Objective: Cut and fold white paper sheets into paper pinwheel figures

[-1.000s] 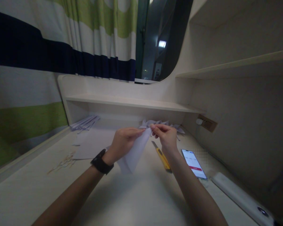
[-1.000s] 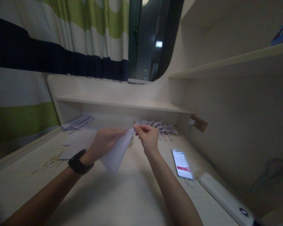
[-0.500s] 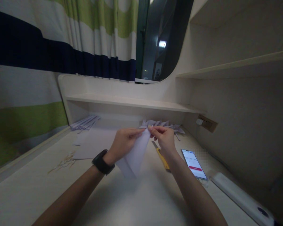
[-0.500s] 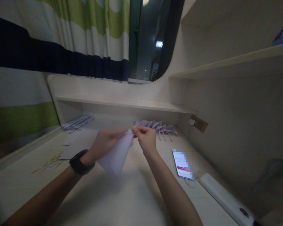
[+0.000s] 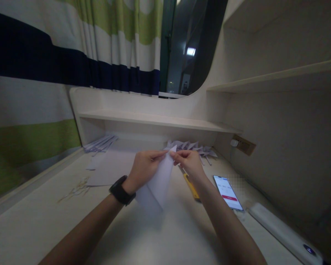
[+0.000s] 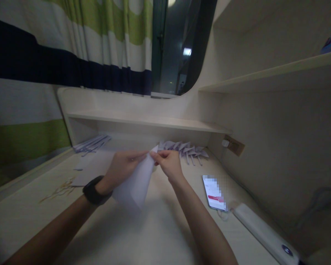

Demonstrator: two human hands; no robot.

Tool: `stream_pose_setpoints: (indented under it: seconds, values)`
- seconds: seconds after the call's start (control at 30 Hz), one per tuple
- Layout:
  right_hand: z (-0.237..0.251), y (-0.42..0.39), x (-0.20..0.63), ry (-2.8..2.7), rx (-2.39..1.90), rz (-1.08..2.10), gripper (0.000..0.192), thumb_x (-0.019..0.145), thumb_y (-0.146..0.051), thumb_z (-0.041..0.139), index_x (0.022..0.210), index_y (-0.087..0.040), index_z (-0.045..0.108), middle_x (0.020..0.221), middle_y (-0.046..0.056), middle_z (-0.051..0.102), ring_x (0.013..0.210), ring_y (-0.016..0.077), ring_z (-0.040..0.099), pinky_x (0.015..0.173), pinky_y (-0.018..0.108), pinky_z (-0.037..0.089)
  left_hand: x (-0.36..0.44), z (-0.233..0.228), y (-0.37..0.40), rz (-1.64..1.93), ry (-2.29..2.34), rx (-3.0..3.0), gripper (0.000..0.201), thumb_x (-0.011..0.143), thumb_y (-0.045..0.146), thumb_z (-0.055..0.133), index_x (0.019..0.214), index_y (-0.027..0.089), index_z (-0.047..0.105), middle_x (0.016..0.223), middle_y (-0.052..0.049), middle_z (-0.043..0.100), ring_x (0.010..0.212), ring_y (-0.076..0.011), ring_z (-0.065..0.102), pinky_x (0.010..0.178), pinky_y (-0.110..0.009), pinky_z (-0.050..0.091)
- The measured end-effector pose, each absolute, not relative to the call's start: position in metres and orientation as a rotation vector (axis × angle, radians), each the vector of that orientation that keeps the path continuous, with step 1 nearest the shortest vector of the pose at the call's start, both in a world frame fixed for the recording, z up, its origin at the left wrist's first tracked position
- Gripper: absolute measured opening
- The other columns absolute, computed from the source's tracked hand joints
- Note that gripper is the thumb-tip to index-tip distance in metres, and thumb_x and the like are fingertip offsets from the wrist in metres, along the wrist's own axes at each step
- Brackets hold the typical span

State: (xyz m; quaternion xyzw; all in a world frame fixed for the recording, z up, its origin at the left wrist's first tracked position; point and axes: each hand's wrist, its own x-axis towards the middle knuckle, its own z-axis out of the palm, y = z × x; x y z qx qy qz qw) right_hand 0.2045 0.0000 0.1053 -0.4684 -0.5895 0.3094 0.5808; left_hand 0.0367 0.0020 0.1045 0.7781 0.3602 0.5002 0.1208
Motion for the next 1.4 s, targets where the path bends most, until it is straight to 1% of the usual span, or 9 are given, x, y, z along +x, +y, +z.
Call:
stream_pose_setpoints:
  seconds: [0.1,0.3,0.4,0.57,0.7,0.9,1.07,1.27,1.4]
  values:
    - [0.104,0.001,0.205,-1.379,-1.116,0.716,0.036,0.062,-0.047,0.073,0.054,-0.013,0.067,0.045,0.002,0.058,0.04,0.009,0.044,0.039,0.021,0.03,0.037,0.106,0.001,1.426,1.045,2.261,0.023,0.084,0.021,0.054,0.099,0.024,0.071,0.099,-0.002,0.071,0.084,-0.0202,0.068,0.075,-0.029,0.051]
    - [0.102,0.001,0.206,-1.413,-1.074,0.795,0.035,0.063,-0.047,0.072,0.055,-0.013,0.067,0.046,0.002,0.058,0.04,0.0085,0.044,0.039,0.021,0.028,0.036,0.105,0.002,1.418,1.09,2.191,0.022,0.083,0.023,0.055,0.099,0.023,0.071,0.099,-0.003,0.07,0.084,-0.0212,0.068,0.074,-0.03,0.051]
    - [0.102,0.001,0.206,-1.4,-1.054,0.789,0.035,0.062,-0.045,0.073,0.05,-0.013,0.064,0.042,0.0,0.055,0.038,0.0077,0.041,0.04,0.021,0.028,0.036,0.105,0.004,1.405,1.084,2.15,0.022,0.083,0.026,0.057,0.099,0.022,0.071,0.098,-0.004,0.07,0.083,-0.0215,0.068,0.074,-0.03,0.052]
    - [0.102,0.003,0.207,-1.437,-1.08,0.781,0.038,0.063,-0.049,0.072,0.052,-0.013,0.066,0.043,0.001,0.056,0.039,0.0081,0.041,0.039,0.021,0.027,0.036,0.108,0.004,1.349,1.065,2.079,0.023,0.082,0.028,0.058,0.098,0.021,0.071,0.097,-0.004,0.071,0.083,-0.0231,0.068,0.074,-0.032,0.053]
    - [0.103,0.002,0.207,-1.459,-1.069,0.778,0.039,0.062,-0.049,0.073,0.048,-0.013,0.063,0.04,0.0,0.053,0.038,0.0077,0.039,0.039,0.021,0.028,0.035,0.111,0.003,1.344,1.033,2.016,0.022,0.08,0.027,0.06,0.097,0.02,0.072,0.096,-0.005,0.071,0.084,-0.0234,0.068,0.074,-0.032,0.052]
    - [0.1,0.003,0.206,-1.496,-1.079,0.807,0.042,0.063,-0.052,0.071,0.048,-0.014,0.063,0.038,-0.001,0.05,0.035,0.0063,0.034,0.036,0.021,0.023,0.037,0.113,0.0,1.393,1.04,1.858,0.019,0.078,0.023,0.061,0.092,0.017,0.074,0.089,-0.005,0.073,0.078,-0.0221,0.069,0.066,-0.028,0.053]
    - [0.097,0.004,0.205,-1.483,-1.068,0.821,0.042,0.063,-0.052,0.071,0.047,-0.013,0.062,0.038,-0.001,0.05,0.036,0.0066,0.036,0.037,0.02,0.023,0.037,0.116,-0.003,1.387,1.052,1.776,0.02,0.078,0.022,0.061,0.092,0.016,0.074,0.087,-0.007,0.073,0.074,-0.0214,0.069,0.061,-0.027,0.053]
    - [0.096,0.003,0.204,-1.515,-1.062,0.832,0.043,0.064,-0.05,0.071,0.045,-0.014,0.06,0.037,-0.002,0.048,0.036,0.0064,0.036,0.038,0.02,0.024,0.037,0.117,-0.003,1.42,1.083,1.738,0.018,0.076,0.021,0.063,0.088,0.015,0.074,0.086,-0.007,0.073,0.075,-0.0216,0.069,0.063,-0.027,0.054]
    - [0.096,0.003,0.205,-1.562,-1.054,0.884,0.044,0.067,-0.053,0.068,0.049,-0.014,0.063,0.039,-0.001,0.049,0.037,0.0068,0.038,0.038,0.02,0.024,0.037,0.116,-0.002,1.459,1.089,1.696,0.02,0.077,0.022,0.063,0.091,0.013,0.073,0.088,-0.008,0.073,0.074,-0.0213,0.069,0.062,-0.027,0.054]
